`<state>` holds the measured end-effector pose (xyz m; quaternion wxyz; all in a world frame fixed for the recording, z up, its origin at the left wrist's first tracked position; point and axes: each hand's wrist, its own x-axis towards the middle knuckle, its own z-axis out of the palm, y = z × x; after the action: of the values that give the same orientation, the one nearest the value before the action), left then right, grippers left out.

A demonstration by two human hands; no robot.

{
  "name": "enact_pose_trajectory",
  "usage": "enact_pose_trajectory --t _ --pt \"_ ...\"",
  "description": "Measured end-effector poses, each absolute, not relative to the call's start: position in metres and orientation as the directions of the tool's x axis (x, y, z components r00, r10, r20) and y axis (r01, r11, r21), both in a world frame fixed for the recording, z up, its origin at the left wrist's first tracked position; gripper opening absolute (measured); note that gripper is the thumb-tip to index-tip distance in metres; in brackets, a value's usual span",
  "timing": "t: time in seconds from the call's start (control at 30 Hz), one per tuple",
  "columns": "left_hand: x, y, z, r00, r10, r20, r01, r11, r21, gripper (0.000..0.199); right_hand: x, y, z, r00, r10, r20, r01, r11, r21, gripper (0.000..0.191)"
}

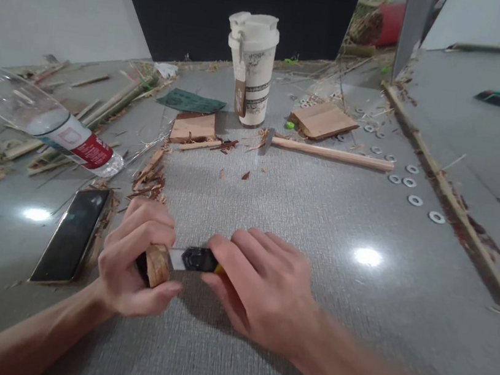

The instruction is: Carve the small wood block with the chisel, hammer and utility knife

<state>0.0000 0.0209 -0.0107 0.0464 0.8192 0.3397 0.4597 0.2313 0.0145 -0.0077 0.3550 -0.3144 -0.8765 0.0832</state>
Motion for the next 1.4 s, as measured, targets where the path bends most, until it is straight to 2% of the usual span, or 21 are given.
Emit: enact_pose_trajectory --t 0.1,0.27,0.87,1.4 --pt "0.0008 0.0229 -0.0126 0.327 0.605 0.726 0.511 -0.759 0.403 0.046 0.2304 0.015 -0.0091 -0.588 0.561 0.583 0.427 0.827 -0.366 0.036" --pt "0.003 0.022 -0.014 0.338 0.584 0.738 0.505 -0.774 0.382 0.049 0.2283 0.015 -0.0111 -0.633 0.515 0.578 0.365 0.857 -0.364 0.039" --pt "0.0028 0.0211 -0.0135 0.369 0.587 0.721 0.509 -0.777 0.371 0.047 0.2287 0.0155 -0.0125 -0.671 0.502 0.546 0.366 0.864 -0.344 0.041" --pt "-0.0015 0.0221 -0.0106 0.422 0.6 0.68 0.506 -0.778 0.373 0.034 0.2296 0.0147 -0.0103 -0.649 0.534 0.542 0.416 0.845 -0.335 0.039"
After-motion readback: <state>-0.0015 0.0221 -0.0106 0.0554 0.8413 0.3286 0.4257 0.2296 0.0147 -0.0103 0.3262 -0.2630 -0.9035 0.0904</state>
